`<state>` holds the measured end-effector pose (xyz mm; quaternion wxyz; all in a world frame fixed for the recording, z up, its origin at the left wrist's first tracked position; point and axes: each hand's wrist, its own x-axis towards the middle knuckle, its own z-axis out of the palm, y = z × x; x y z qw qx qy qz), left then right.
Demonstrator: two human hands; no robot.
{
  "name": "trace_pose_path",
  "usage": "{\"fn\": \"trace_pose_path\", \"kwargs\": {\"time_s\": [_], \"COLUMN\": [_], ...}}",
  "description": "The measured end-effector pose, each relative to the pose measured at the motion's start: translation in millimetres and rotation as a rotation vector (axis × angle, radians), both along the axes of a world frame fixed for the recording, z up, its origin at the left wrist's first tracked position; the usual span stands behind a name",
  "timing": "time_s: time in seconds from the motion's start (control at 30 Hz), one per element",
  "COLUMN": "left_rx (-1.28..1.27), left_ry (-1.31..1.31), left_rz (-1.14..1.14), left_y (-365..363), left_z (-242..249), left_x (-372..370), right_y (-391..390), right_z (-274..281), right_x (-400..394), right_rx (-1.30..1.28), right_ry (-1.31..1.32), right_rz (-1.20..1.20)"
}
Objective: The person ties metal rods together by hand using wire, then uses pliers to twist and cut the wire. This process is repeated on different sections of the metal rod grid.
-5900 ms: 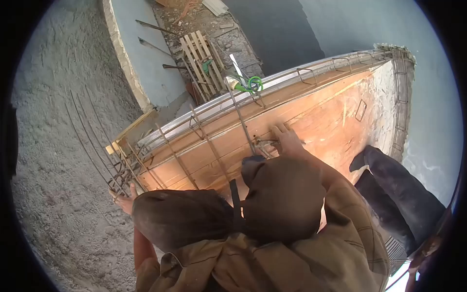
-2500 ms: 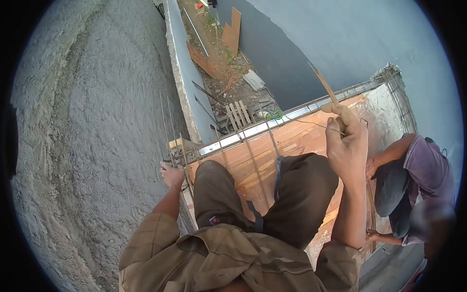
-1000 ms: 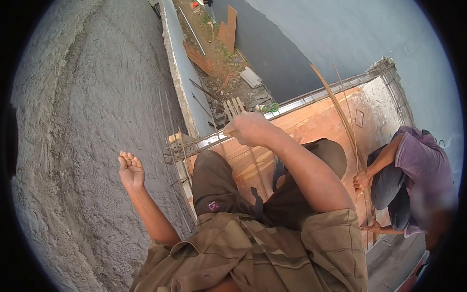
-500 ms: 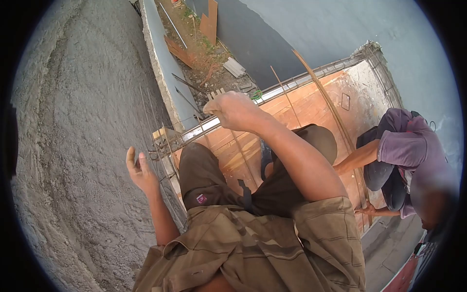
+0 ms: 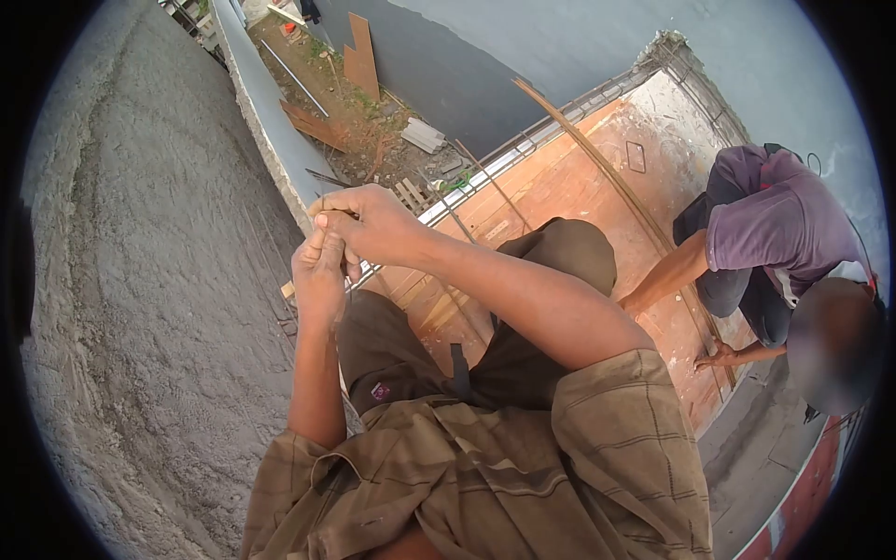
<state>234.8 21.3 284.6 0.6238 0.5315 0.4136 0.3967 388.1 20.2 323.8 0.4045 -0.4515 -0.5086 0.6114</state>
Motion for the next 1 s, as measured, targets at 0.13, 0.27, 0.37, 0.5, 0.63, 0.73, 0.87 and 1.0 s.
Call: {"fn": "trace_pose_path", "kwargs": {"time_s": [0.13,0.27,0.37,0.5,0.63,0.73,0.87,1.0], "left_rx": [0.360,0.497,0.608,0.741,0.474,0.208,0.001,-0.008], "left_ry": [0.204,-0.562,-0.897,-0.894,-0.957,-1.180,-1.357,-1.379], "left_rz": [0.204,-0.202,-0.505,-0.521,-0.400,-0.449,-0.521,-0.430], "left_y": [-18,-66,-81,-71,-87,-111,-147,-163], "left_z": [16,92,146,153,168,162,161,162], "left_x": [10,-13,-25,-19,-2,36,73,90], "right_y": [18,19,16,18,6,15,14,12], "right_z": [-2,24,22,22,11,19,14,21], "right_x": [22,50,50,51,44,51,47,47], "right_rx": [0.266,0.239,0.220,0.248,0.256,0.305,0.297,0.313], "right_ry": [0.040,0.017,-0.025,-0.072,-0.088,-0.122,-0.148,-0.173], "right_rz": [-0.469,-0.558,-0.542,-0.530,-0.528,-0.545,-0.515,-0.529]}}
